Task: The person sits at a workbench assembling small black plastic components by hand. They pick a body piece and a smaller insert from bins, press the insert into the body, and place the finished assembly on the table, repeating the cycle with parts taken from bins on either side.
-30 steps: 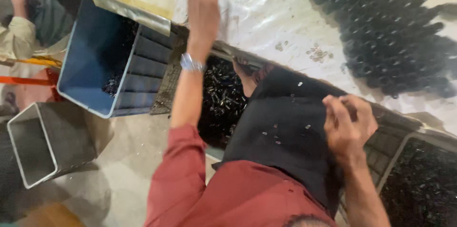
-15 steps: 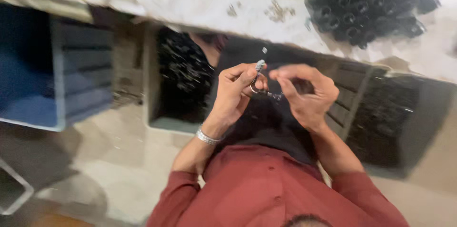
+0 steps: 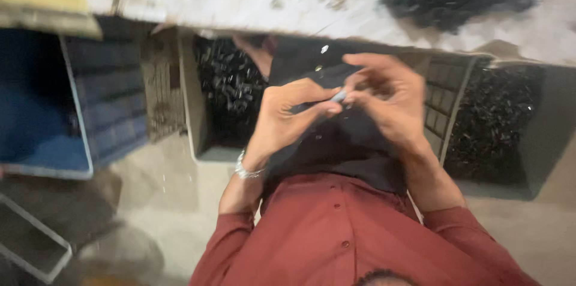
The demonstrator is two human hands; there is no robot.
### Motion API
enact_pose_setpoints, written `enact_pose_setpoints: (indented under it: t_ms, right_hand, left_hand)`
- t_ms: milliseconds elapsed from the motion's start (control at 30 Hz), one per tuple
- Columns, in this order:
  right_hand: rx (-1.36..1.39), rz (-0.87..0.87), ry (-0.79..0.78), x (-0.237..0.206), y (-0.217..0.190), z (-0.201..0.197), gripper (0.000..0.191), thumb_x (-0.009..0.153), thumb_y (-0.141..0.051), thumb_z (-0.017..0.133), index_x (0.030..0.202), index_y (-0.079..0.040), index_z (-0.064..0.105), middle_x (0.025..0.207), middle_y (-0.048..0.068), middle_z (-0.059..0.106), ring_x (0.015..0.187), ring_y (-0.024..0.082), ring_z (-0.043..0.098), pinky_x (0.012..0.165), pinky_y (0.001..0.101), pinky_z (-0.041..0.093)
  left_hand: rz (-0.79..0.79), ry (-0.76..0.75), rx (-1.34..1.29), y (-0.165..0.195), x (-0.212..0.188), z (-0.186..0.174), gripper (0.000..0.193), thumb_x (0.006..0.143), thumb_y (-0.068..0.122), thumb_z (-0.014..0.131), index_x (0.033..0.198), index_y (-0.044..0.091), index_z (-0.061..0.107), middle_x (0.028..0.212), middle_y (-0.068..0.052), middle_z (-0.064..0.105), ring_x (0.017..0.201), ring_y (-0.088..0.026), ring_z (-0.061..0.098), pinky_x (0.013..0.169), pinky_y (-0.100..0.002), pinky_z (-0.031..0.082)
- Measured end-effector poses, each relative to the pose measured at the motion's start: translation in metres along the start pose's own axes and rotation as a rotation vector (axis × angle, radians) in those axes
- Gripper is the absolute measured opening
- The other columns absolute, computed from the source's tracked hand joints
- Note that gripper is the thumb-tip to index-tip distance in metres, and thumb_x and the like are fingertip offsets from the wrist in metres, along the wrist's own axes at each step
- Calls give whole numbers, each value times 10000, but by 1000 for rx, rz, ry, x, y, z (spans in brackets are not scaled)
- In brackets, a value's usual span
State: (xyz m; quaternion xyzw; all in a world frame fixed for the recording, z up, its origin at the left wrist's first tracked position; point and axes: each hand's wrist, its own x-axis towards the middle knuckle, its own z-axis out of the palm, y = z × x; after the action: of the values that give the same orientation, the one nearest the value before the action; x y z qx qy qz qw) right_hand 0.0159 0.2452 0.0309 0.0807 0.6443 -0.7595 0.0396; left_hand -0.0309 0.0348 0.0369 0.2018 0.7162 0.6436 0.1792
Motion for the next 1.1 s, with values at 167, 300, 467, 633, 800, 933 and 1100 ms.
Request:
enact_pose_setpoints:
  t_ms: [167,300,467,633,800,933,1100]
  right_hand:
    - [-42,-125,-83,-2,11,-9,148,1010,-14,688,1156,9,681,1095,66,652,992,118,614,872,257,496]
    - [-24,-358,-130,3,12,-18,159,1050,-128,543,1156,-12,525,1182,105,611,1167,175,568,1035,303,438]
    - [272,-339,-82,1,10,-29,215,1202,-253,485,1239,-43,451,846,53,563,797,128,538,826,303,466]
    - [409,-89,19,-12,14,-33,302,1024,-185,533,1297,-88,447,873,57,533,740,130,508,682,304,491]
    - [796,-16,-24,-8,34,-16,158,1110,-96,568,1245,-71,491,891,79,567,693,115,493,578,257,428]
    - [355,-65,-38,-6,30,-3,99,1101,-69,569,1189,-29,544,920,42,575,776,147,542,630,269,440]
    - [-876,-612,-340,6,3,-10,123,1060,10,502,1154,-38,565,908,84,582,780,263,635,686,378,505]
  left_hand:
    - [-209,-337,79,-1,44,-29,168,925,148,738,1032,33,798,869,-51,796,787,-85,727,719,-244,580]
    - [-11,143,423,-8,141,-79,222,960,166,688,1151,100,779,992,-16,801,845,-101,722,780,-279,570]
    - [200,310,497,-42,233,-107,350,878,165,823,1207,80,737,1080,-72,739,814,-166,668,736,-294,561]
    - [363,342,324,-17,188,-84,244,956,80,792,1056,-7,587,1230,-89,722,1052,-146,714,904,-301,608]
    - [288,191,79,-24,69,-8,173,1002,-1,675,1042,12,507,1150,-141,687,1040,-191,668,893,-333,578]
    - [592,80,246,-38,29,10,208,1076,64,531,1143,-18,353,1183,-124,616,1032,-265,610,970,-429,472]
    - [413,-67,502,-18,24,-3,202,1016,76,591,1210,28,566,1145,-98,654,1069,-314,586,1008,-472,413]
